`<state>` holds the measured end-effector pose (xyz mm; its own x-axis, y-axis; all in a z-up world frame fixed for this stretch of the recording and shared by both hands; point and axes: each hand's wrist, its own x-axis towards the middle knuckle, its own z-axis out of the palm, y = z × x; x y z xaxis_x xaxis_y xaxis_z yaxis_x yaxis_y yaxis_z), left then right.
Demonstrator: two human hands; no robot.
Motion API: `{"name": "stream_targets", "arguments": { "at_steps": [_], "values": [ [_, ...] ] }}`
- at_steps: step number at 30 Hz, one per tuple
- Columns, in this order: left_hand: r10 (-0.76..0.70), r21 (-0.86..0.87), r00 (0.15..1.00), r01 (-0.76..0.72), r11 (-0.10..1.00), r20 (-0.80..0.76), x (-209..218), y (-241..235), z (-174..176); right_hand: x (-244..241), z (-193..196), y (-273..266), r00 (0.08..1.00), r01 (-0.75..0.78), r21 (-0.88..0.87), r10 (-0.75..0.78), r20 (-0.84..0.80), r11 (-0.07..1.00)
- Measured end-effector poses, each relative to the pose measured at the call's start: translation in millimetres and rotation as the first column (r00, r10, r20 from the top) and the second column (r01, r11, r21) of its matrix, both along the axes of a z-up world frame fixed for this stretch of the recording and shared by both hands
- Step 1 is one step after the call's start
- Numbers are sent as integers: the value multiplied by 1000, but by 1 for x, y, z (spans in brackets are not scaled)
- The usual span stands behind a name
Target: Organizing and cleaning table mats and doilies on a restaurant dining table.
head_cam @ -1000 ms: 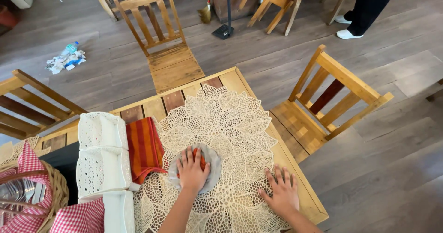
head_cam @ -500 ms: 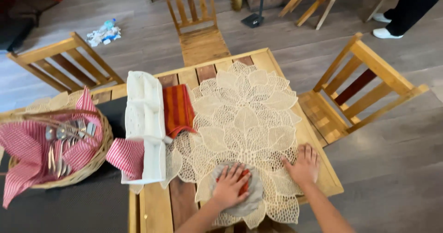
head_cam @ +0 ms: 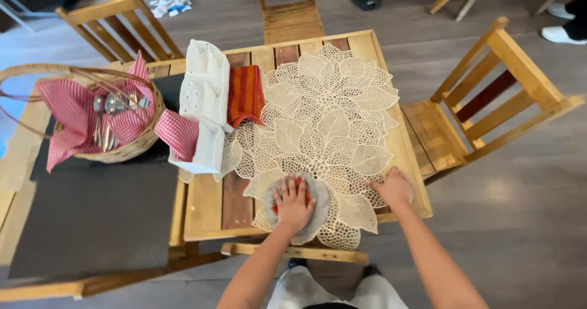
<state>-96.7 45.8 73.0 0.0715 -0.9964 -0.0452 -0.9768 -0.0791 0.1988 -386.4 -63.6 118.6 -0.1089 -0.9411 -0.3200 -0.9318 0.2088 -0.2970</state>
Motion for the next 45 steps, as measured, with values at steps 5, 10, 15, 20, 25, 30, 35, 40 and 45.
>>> {"name": "stream_targets", "arguments": {
  "at_steps": [5, 10, 15, 20, 25, 30, 35, 40, 45],
  "values": [
    [126, 53, 991, -124, 991, -38, -113, -19, 13, -32, -37, -11, 964, -191, -119, 209, 166, 974],
    [186, -63, 977, -193, 979, -101, -180, -46, -7, -66, -94, -40, 888, -264, -71, 271, 372, 962],
    [215, -7, 975, -216, 976, -49, -191, -40, 16, -87, -108, -33, 756, -335, -65, 310, 576, 940],
    [238, 19, 971, -237, 971, -38, -193, -43, 30, -82, -54, -24, 822, -448, -100, 453, 344, 889],
    [242, 58, 968, -239, 969, -60, -192, -45, 37, -85, -30, -29, 778, -594, -26, 582, 237, 804],
    [226, 46, 971, -223, 974, -78, -191, -45, 29, -93, -32, -44, 691, -696, 0, 670, 272, 718],
    [235, 70, 967, -228, 971, -103, -188, -47, 35, -95, -38, -54, 652, -730, 31, 681, 334, 683],
    [214, 30, 964, -212, 977, -158, -184, -46, 22, -94, -40, -64, 677, -681, 195, 504, 537, 706],
    [226, 45, 955, -221, 974, -192, -183, -45, 28, -104, -73, -64, 624, -717, 138, 541, 564, 683]
  ]
}}
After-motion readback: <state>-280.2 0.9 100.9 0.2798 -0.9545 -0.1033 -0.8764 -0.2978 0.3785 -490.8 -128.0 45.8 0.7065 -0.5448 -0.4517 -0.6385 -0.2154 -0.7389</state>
